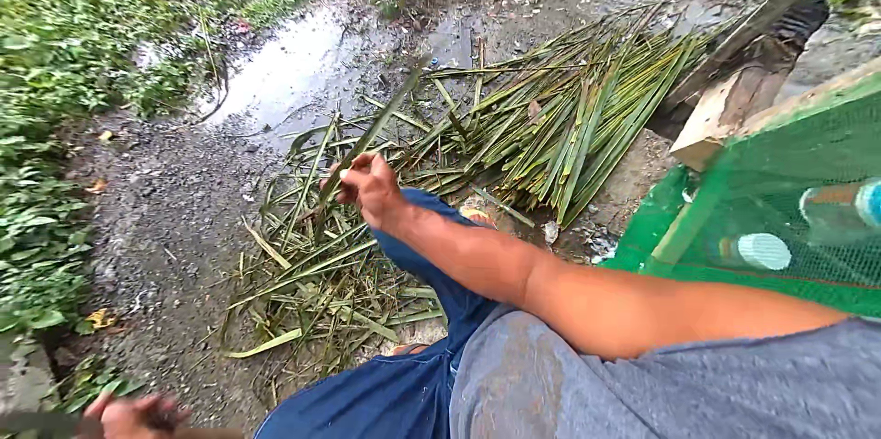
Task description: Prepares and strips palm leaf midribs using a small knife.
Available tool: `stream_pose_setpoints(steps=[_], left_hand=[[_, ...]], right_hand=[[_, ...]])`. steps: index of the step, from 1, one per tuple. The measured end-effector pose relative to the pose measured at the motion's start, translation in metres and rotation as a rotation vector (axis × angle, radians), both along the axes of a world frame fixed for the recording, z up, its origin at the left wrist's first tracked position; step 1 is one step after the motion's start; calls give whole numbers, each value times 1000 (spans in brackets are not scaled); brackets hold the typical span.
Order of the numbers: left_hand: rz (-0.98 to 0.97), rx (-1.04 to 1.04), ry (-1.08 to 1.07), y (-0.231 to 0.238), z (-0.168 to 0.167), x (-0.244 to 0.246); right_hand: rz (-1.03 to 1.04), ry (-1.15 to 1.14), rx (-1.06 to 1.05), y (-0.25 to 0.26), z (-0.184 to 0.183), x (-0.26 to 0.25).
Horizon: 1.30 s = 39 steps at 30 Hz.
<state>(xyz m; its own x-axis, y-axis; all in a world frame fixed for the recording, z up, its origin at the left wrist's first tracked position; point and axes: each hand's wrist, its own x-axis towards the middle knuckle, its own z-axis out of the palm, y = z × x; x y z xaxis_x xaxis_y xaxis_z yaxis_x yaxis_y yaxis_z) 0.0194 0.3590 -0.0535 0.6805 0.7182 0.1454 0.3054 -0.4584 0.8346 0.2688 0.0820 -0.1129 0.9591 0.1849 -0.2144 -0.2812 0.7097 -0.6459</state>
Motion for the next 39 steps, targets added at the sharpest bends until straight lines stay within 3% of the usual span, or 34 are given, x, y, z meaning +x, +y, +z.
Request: stream_pose_setpoints(steps=[4, 7, 10, 13, 16, 22, 33, 39], left_hand=[[-108, -320, -79, -61, -21, 61], [-173, -506, 83, -93, -66, 82], [-312, -486, 323, -120, -85, 85], [-445, -416, 377, -129, -97, 82], [-479, -411, 333, -128, -107, 84], [-476, -637, 124, -123, -117, 82], [-549, -803, 140, -126, -125, 80], [-536, -838, 117, -136, -127, 84]], right_hand=[[424, -76, -205, 14, -21, -49], [568, 30, -411, 4, -58, -54], [629, -43, -661, -10, -67, -52], [635, -153, -778, -10, -70, -49], [612, -214, -765, -7, -80, -47], [691, -349, -807, 3, -86, -61], [657, -350, -776, 3, -82, -69], [577, -322, -654, 1, -91, -65]])
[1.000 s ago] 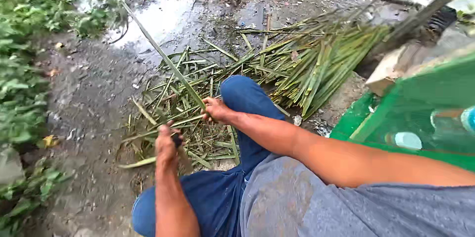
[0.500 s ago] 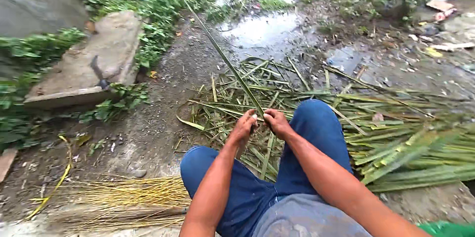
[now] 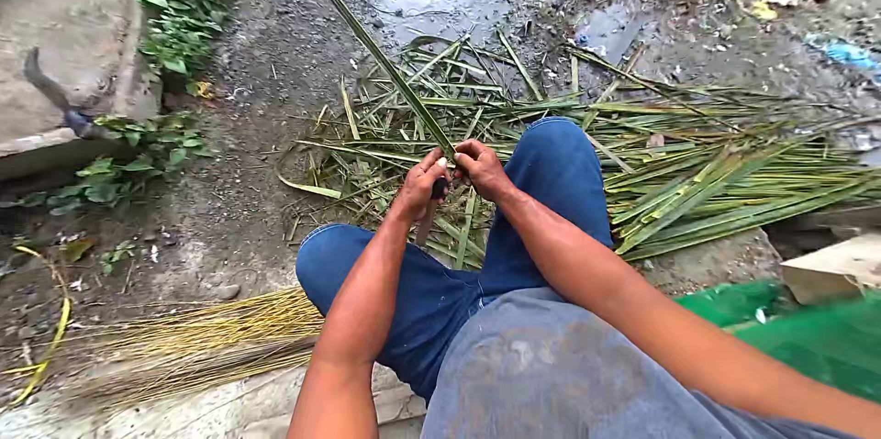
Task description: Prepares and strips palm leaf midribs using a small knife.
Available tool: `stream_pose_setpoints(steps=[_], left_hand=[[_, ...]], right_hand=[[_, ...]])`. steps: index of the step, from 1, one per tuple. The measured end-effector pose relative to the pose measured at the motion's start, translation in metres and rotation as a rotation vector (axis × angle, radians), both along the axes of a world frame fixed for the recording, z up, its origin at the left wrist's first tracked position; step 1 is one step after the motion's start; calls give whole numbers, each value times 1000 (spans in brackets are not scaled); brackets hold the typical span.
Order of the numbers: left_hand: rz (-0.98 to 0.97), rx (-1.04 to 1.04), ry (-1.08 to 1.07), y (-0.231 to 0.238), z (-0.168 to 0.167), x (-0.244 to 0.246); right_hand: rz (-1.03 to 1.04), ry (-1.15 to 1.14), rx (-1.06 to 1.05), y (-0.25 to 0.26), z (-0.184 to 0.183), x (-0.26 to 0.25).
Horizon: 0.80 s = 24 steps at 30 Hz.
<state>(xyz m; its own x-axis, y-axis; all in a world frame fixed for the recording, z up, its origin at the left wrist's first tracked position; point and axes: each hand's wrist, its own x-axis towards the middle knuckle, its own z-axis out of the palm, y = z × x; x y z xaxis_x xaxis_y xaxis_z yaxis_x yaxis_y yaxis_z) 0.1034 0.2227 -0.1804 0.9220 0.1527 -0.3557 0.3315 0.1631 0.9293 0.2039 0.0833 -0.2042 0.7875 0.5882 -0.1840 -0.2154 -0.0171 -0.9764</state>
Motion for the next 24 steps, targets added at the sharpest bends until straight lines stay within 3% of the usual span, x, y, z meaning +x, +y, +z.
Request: stream_pose_setpoints(steps=[5, 11, 16, 24], left_hand=[[0, 24, -22, -6, 2, 2], [3, 177, -121, -9, 4, 6], [-75, 494, -194, -4, 7, 4], [-135, 1135, -529, 12, 12, -2]], right_hand=[[-36, -44, 87, 0, -5, 2], [-23, 250, 264, -3, 3, 4], [55, 432, 359, -10, 15, 1], [258, 573, 449, -24, 29, 3]])
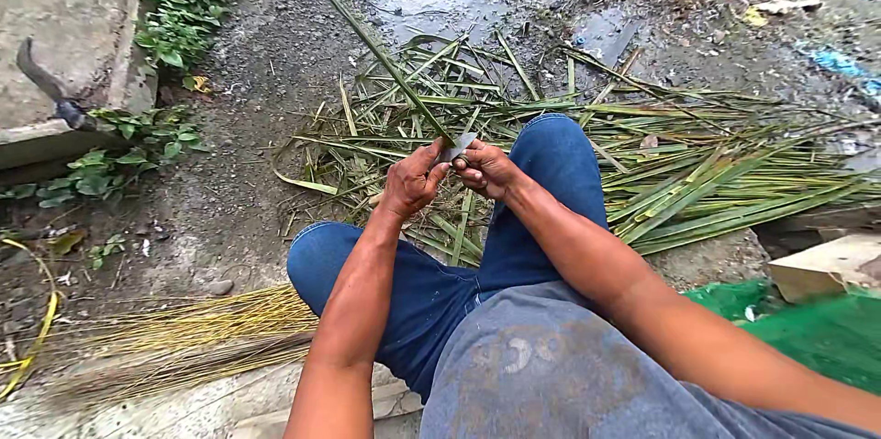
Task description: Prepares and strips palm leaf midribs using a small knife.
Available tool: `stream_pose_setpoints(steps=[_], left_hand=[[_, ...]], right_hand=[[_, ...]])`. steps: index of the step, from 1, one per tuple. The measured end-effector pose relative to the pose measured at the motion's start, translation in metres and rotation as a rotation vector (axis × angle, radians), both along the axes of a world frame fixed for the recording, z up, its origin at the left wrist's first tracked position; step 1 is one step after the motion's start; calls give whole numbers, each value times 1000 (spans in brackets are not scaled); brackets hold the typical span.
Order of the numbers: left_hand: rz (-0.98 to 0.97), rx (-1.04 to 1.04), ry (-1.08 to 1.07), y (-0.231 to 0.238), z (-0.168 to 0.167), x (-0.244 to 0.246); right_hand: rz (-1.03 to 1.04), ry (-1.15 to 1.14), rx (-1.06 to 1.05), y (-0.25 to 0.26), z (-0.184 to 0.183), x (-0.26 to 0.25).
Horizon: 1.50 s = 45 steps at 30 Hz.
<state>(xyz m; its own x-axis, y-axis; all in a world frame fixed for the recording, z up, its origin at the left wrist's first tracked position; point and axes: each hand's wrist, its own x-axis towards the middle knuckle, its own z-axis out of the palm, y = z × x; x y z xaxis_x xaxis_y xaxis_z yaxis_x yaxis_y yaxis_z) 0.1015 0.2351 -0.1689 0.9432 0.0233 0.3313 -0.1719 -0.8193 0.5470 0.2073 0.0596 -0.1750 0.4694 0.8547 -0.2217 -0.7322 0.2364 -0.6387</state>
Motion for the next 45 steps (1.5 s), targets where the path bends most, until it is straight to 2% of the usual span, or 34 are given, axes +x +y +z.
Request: stream_pose_setpoints(steps=[2, 5, 7, 10, 13, 17, 21, 24, 26, 28, 32, 35, 37, 39, 42, 45], left_hand=[[77, 27, -75, 9, 5, 2], [269, -195, -155, 41, 25, 3], [278, -262, -241, 48, 28, -2], [233, -220, -231, 30, 28, -15], [234, -349, -257, 32, 30, -18], [412, -611, -355, 72, 54, -14], [476, -721, -547, 126, 75, -14], [536, -634, -530, 134, 79, -23], [592, -504, -471, 125, 68, -27], [621, -425, -459, 116, 56, -28], [623, -208, -536, 102, 52, -24], [583, -97, -606, 91, 52, -11], [531, -92, -620, 81, 53, -5], [493, -107, -614, 77, 55, -5], [556, -224, -604, 95, 66, -14], [675, -375, -617, 121, 73, -31]], right_hand=[[61, -58, 13, -5, 8, -2], [184, -227, -32, -12, 16, -14], [183, -272, -61, -14, 19, -17], [139, -389, -137, -9, 42, -14], [152, -530, -171, -4, 60, -13], [282, -692, -181, -21, 51, -3], [388, -764, -270, -46, 42, 28], [419, -825, -388, -52, 29, 57], [488, -860, -482, -44, 20, 75], [550, -871, -492, -27, 24, 83], [587, -1070, -407, 35, 64, 66], [376, -1211, -317, 81, 103, 36], [212, -1294, -258, 102, 114, 25], [146, -1402, -211, 110, 113, 23], [221, -1519, -233, 101, 109, 30], [288, -1534, -272, 84, 97, 39]])
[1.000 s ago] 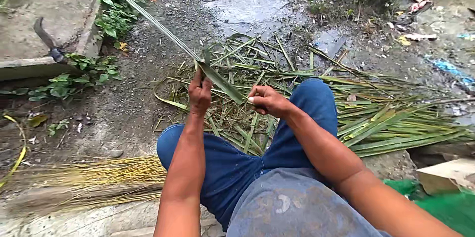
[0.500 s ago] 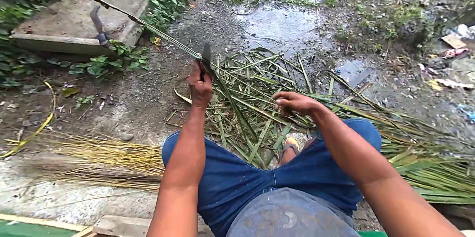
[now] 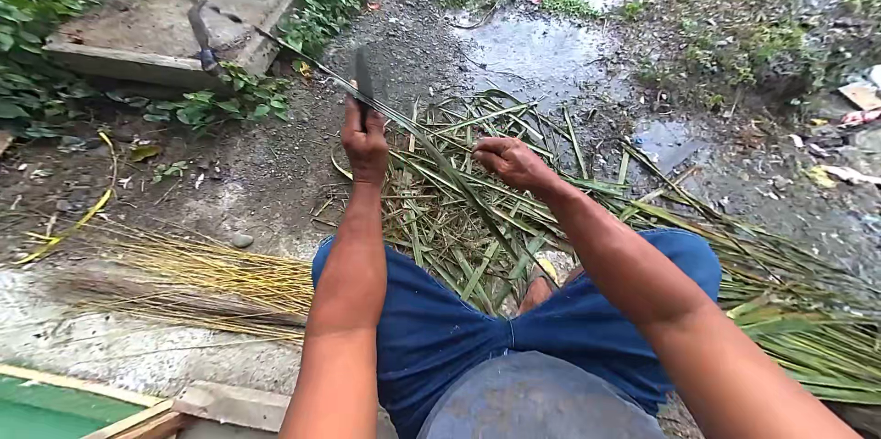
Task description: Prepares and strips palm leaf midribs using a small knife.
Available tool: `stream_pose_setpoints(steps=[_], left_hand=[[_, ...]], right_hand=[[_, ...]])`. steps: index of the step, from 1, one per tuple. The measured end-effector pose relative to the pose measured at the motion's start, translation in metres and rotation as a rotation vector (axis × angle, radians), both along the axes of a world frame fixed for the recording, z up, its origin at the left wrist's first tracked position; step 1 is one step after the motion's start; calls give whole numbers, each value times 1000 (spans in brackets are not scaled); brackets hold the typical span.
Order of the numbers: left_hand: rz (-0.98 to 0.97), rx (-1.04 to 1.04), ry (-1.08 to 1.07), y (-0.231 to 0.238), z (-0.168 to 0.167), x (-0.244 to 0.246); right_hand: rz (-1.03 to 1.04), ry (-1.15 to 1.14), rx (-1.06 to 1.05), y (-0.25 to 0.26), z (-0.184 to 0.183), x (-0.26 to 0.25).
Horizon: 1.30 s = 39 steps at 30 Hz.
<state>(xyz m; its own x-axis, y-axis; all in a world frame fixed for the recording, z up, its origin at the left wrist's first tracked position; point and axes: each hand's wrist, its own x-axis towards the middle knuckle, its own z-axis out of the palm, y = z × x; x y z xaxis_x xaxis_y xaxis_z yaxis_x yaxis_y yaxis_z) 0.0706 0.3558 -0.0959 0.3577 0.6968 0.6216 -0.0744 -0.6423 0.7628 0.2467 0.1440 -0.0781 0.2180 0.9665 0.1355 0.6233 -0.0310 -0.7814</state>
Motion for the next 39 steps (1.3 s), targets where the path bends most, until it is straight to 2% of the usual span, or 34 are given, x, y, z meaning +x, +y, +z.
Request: stream_pose_setpoints(steps=[5, 9, 12, 15, 18, 24, 31, 34, 37, 39], left_hand=[[-76, -1, 0, -17, -5, 10], [-36, -198, -153, 17, 1, 1], [-41, -227, -217, 31, 4, -9], [-47, -173, -183, 28, -2, -5], [-34, -120, -107, 19, -5, 1], [-104, -100, 124, -20, -7, 10], [-209, -121, 123, -31, -15, 27], [-223, -182, 52, -39, -5, 28], [-183, -362, -137, -35, 13, 19], [-165, -401, -221, -34, 23, 10]], right_hand=[[44, -43, -27, -3, 3, 20], [88, -113, -89, -20, 10, 45], [80, -71, -140, -32, 2, 66], [48, 50, -192, -33, -1, 68], [-13, 120, -119, -25, -4, 57], [1, -115, 100, -5, -6, 49], [2, -97, 84, -14, -2, 56], [12, -136, 116, -21, 3, 54], [53, -183, 101, -32, 14, 49], [60, -199, 104, -39, 21, 44]])
